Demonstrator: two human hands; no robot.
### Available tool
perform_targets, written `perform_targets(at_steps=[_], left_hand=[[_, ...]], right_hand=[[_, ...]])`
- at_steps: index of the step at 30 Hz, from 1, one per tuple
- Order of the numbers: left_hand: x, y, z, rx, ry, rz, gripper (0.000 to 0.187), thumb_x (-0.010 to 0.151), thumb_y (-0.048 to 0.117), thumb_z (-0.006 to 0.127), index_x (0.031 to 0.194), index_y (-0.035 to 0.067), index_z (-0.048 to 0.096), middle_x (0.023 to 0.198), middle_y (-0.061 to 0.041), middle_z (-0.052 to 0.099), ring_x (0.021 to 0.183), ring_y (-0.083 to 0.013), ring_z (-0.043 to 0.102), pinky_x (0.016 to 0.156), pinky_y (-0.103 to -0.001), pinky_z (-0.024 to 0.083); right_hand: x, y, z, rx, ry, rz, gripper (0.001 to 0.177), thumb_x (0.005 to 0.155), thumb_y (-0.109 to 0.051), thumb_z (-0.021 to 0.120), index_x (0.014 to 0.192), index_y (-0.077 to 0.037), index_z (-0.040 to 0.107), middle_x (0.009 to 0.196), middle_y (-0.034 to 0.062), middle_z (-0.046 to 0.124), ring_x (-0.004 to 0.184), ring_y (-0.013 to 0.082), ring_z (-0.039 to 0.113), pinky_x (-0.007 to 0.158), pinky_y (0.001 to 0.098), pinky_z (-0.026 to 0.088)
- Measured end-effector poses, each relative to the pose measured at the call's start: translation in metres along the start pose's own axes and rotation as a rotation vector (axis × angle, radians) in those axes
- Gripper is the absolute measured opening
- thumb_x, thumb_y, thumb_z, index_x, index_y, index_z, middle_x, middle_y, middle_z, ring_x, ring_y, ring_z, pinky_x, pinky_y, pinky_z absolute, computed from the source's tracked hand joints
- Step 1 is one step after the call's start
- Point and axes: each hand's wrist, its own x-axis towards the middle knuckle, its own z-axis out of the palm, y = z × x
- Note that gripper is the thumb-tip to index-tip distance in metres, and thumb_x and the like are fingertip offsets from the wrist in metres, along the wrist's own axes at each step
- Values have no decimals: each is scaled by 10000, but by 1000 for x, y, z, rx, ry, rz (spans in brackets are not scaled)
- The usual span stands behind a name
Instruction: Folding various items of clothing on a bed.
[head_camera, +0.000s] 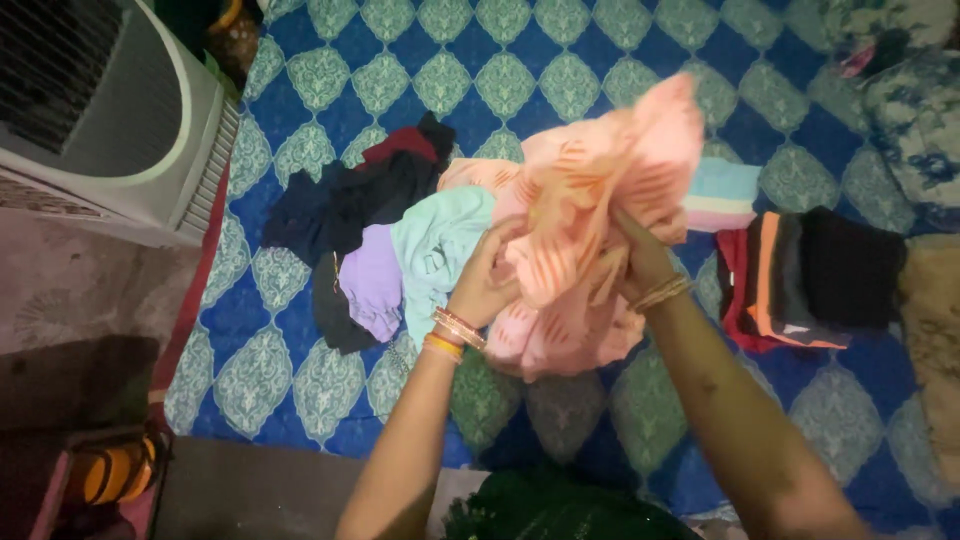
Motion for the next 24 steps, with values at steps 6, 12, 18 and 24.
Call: perform_targets(at_steps=[6,12,18,24], left_hand=[[-24,-44,16,-84,-71,-259,313,1061,27,531,1353,4,642,1119,-114,623,981,-185,565,870,-333,494],[-34,-11,23,-218,325,-101,266,1100,180,451,1165,15,648,1100,-29,702,981,-76,651,911,-257,541],[-36,-22,54,-1,230,-261,217,1042,203,571,1067,18,682,899,7,695,818,-71,593,760,-268,523],[-23,42,110,50,-30,-204,232,956,210,644,1079,31,724,932,-10,736,855,-97,651,762,-290,541]], right_hand=[[-4,-2,-21,-304,157,71,432,1015,-373,652,1352,-103,654,1153,19,737,901,125,697,697,279,566],[-8,-7,-207,-1787,396,42,601,889,-471,784,1245,-7,646,1076,139,692,944,204,642,802,332,519],[-20,24,-258,-846,-8,-197,601,963,-199,680,1533,-47,567,1045,118,536,904,228,489,762,371,461],[-92,44,-83,-1340,-74,-124,513,838,-134,786,1305,-18,606,1094,142,684,1016,224,651,894,360,552]])
